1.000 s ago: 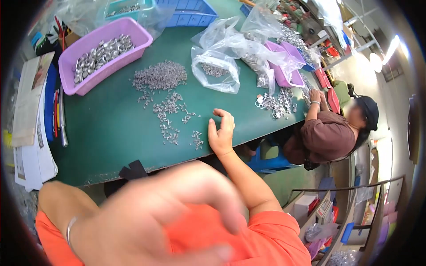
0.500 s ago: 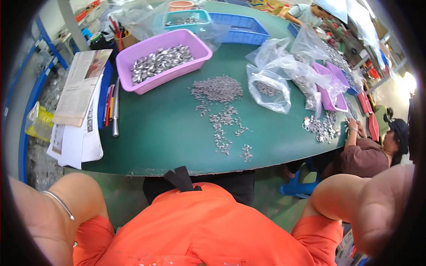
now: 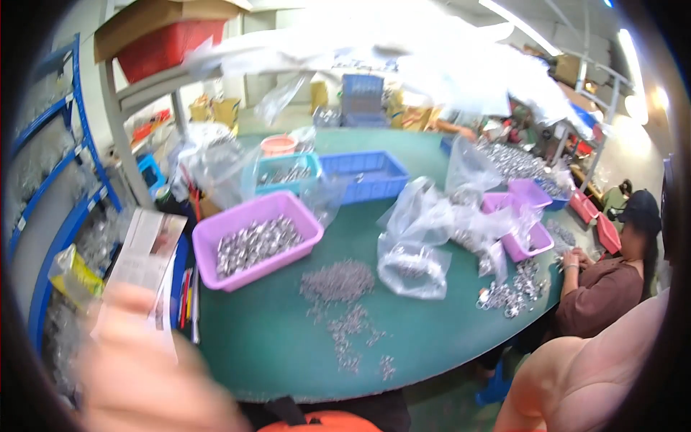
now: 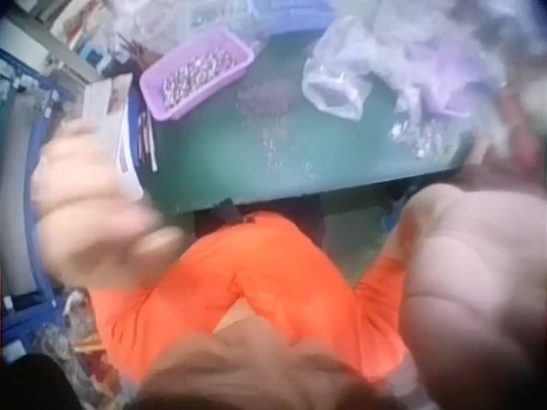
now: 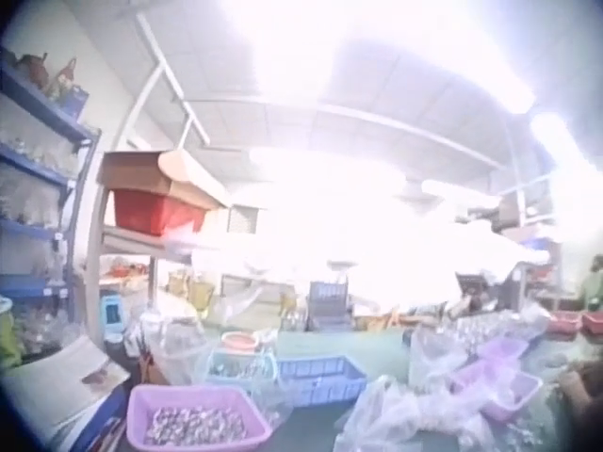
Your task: The person sets aside a basket of metal rings and sorts small metal components scattered on the table by hand, separating them into a smaller pile.
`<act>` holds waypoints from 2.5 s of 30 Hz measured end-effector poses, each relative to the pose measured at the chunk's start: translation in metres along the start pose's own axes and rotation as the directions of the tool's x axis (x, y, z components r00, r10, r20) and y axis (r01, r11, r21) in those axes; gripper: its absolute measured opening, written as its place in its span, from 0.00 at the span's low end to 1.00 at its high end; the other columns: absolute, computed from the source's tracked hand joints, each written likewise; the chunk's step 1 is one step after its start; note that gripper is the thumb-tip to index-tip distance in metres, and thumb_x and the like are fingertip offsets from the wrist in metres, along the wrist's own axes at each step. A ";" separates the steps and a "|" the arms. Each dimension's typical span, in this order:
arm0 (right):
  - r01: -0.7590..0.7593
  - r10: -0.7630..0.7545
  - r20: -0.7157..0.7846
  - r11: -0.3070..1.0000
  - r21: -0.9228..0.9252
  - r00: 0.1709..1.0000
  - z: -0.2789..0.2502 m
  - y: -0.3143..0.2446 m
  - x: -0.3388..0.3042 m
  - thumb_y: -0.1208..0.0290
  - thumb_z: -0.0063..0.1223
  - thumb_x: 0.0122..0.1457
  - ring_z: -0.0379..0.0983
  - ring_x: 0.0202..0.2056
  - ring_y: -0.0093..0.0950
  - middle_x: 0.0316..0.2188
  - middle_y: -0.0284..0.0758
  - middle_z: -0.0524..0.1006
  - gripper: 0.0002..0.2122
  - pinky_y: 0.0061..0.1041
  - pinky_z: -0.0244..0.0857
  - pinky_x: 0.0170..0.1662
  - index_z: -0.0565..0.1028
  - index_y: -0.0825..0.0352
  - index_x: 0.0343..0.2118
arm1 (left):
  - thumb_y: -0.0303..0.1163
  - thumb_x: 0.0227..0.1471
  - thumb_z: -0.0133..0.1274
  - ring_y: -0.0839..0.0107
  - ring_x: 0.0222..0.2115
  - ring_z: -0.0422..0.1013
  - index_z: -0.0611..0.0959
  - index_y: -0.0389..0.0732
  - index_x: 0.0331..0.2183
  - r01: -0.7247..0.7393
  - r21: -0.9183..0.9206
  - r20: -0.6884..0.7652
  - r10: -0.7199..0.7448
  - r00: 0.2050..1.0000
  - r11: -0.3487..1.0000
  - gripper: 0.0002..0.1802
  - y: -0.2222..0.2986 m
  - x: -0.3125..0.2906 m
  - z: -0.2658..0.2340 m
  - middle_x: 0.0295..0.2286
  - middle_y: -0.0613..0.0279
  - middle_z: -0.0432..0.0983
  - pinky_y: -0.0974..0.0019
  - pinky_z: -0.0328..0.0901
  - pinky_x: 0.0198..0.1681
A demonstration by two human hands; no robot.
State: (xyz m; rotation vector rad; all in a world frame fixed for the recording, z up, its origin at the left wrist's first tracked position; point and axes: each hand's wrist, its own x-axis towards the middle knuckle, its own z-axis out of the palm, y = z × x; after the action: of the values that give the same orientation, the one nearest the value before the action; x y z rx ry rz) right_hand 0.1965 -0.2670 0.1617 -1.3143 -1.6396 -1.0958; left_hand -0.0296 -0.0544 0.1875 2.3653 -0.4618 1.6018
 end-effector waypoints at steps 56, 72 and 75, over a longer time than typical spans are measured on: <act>-0.241 0.231 -0.070 0.924 -0.295 0.971 -0.055 0.024 -0.026 0.80 0.60 0.48 0.65 0.33 0.34 0.27 0.36 0.70 0.08 0.36 0.58 0.44 0.70 0.66 0.28 | 0.20 0.39 0.58 0.62 0.26 0.68 0.73 0.44 0.24 0.632 -0.773 0.625 -0.253 0.739 -0.063 0.11 0.040 0.010 0.091 0.24 0.62 0.71 0.62 0.60 0.30; -0.274 0.289 -0.019 0.884 -0.378 0.957 -0.077 0.009 -0.044 0.80 0.62 0.46 0.64 0.32 0.33 0.26 0.35 0.69 0.10 0.36 0.57 0.43 0.69 0.65 0.27 | 0.27 0.45 0.57 0.69 0.28 0.62 0.65 0.46 0.25 0.681 -0.710 0.460 -0.611 0.644 0.182 0.15 -0.005 -0.057 0.031 0.23 0.63 0.61 0.59 0.62 0.46; -0.250 0.282 0.035 0.897 -0.365 0.959 -0.062 0.000 -0.032 0.80 0.63 0.46 0.64 0.32 0.33 0.26 0.35 0.69 0.11 0.36 0.57 0.43 0.69 0.65 0.27 | 0.23 0.42 0.56 0.73 0.27 0.56 0.61 0.47 0.25 0.766 -0.598 0.261 -0.847 0.463 0.235 0.18 -0.035 -0.100 0.037 0.25 0.67 0.57 0.68 0.57 0.39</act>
State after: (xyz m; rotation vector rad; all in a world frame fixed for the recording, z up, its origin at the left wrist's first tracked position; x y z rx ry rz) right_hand 0.2052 -0.3359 0.1540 -1.7876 -1.3037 -1.2166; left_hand -0.0194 -0.0242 0.0802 1.4497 0.2533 0.8128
